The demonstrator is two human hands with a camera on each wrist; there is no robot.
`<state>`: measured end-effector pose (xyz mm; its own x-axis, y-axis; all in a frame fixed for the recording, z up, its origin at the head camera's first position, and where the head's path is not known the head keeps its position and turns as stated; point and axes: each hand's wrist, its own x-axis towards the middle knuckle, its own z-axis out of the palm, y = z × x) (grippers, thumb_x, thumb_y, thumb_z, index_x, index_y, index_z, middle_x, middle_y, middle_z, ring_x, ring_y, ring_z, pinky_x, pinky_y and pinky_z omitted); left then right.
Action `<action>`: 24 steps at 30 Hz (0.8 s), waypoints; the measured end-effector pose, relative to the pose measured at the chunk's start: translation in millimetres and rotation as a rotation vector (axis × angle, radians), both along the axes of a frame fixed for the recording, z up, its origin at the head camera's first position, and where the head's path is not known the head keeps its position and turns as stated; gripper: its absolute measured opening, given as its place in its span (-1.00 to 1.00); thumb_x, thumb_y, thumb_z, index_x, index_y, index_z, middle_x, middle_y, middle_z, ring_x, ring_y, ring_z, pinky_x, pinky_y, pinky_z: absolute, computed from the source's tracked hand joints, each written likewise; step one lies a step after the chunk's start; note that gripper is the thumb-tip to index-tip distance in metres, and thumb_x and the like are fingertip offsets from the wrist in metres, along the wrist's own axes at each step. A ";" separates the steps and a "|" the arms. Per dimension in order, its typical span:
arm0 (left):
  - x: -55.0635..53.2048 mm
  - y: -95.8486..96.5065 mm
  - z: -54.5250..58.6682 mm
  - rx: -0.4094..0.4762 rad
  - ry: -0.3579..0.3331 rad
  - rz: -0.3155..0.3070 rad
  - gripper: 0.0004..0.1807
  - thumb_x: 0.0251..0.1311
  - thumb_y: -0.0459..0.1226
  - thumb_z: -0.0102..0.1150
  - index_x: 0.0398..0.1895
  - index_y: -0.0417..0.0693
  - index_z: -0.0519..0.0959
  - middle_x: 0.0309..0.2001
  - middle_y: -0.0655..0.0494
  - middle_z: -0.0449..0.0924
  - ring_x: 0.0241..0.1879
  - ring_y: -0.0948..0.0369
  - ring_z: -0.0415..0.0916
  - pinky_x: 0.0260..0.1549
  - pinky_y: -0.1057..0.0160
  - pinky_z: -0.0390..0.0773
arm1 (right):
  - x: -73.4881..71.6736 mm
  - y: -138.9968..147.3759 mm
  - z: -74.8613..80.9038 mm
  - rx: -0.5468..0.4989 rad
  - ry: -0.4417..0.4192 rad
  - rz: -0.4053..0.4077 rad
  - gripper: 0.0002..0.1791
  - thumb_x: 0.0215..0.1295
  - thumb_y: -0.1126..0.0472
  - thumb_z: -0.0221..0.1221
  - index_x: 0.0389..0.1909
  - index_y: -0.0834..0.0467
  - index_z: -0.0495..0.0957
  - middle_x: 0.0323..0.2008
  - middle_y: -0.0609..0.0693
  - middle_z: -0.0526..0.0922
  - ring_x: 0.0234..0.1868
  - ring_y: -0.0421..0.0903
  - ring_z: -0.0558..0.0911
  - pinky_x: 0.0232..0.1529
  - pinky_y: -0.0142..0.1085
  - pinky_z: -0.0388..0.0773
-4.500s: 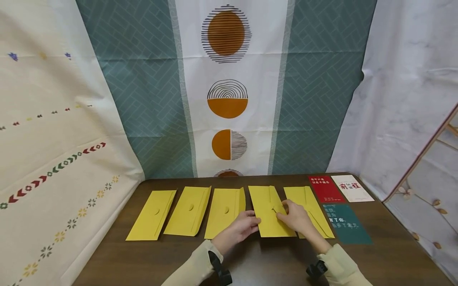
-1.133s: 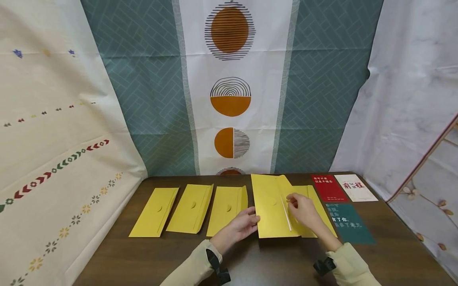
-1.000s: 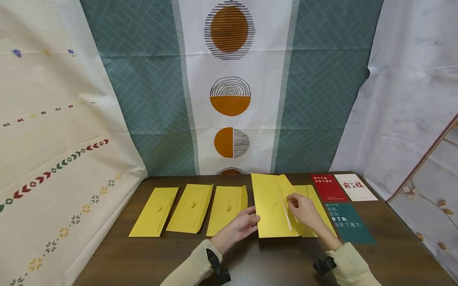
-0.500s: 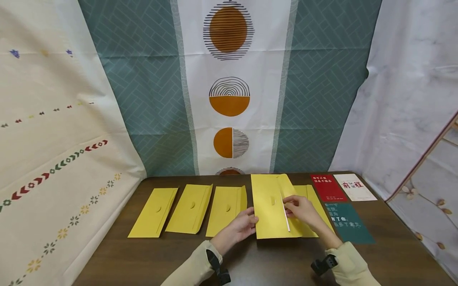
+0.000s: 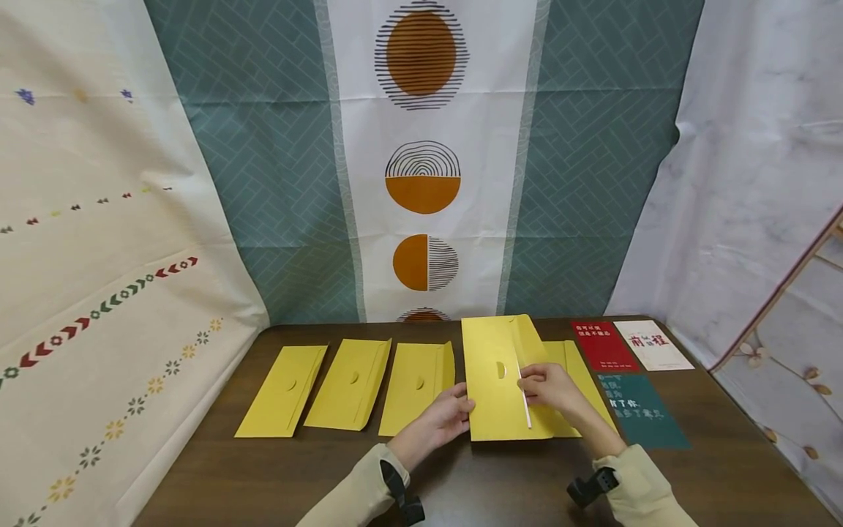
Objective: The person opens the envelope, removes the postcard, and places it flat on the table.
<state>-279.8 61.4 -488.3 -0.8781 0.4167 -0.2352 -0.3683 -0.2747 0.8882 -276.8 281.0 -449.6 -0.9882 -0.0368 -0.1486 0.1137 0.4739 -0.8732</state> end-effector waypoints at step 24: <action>3.5 2.9 -7.0 -0.102 0.025 -0.012 -0.60 0.24 -0.51 0.03 0.16 -0.40 0.41 -0.05 -0.15 0.66 -0.08 0.09 0.61 0.07 -0.07 0.54 | -4.3 6.3 0.6 -0.006 0.026 -0.116 -0.49 0.36 0.17 0.14 0.13 0.49 0.39 0.00 0.39 0.55 -0.27 -0.12 0.65 -0.14 -0.19 0.67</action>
<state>-276.3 64.3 -495.3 -0.8793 0.4022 -0.2550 -0.3485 -0.1785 0.9202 -281.1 287.4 -449.0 -0.9894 0.0774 -0.1227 0.1445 0.4535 -0.8795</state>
